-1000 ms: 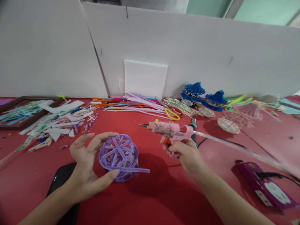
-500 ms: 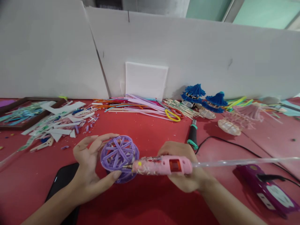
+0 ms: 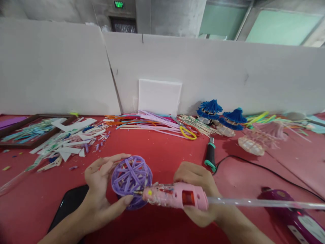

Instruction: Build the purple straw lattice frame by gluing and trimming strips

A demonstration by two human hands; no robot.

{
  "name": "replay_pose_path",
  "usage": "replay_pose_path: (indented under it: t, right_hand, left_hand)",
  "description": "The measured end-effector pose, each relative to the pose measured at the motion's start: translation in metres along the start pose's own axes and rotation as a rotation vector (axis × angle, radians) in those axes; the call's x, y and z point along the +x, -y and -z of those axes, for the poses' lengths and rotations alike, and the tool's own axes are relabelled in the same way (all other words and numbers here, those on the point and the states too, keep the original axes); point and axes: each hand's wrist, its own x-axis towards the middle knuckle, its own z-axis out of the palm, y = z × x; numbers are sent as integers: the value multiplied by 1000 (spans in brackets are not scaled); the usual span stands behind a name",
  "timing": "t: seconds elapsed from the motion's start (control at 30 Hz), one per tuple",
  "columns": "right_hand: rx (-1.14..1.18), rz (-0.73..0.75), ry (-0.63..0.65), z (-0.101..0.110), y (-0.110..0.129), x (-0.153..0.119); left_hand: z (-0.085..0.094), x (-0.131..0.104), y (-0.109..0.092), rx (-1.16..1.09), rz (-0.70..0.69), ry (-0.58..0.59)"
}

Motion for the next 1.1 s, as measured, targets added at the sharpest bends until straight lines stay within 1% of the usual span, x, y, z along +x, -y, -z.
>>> replay_pose_path:
  t: [0.13, 0.3, 0.47, 0.53, 0.73, 0.83, 1.0, 1.1]
  right_hand:
    - [-31, -10, -10, 0, 1, 0]
    - [-9, -31, -18, 0, -2, -6]
    - [-4, -46, -23, -1, -5, -11]
    - [-7, -44, -37, 0, -5, -10]
    - [-52, -34, -20, 4, -3, -5]
    - [-47, -68, -23, 6, -4, -5]
    - [-34, -64, -9, 8, -6, -5]
    - [-28, -73, -16, 9, -9, -6]
  left_hand:
    - [1, -1, 0, -3, -1, 27]
    - [2, 0, -1, 3, -8, 22]
    - [2, 0, -1, -8, 33, 30]
    - [2, 0, -2, -3, 37, 34]
    - [2, 3, -4, -2, 16, 10]
    - [2, 4, -5, 18, 22, 17]
    - [1, 1, -3, 72, 12, 1]
    - [0, -1, -2, 56, 21, 1]
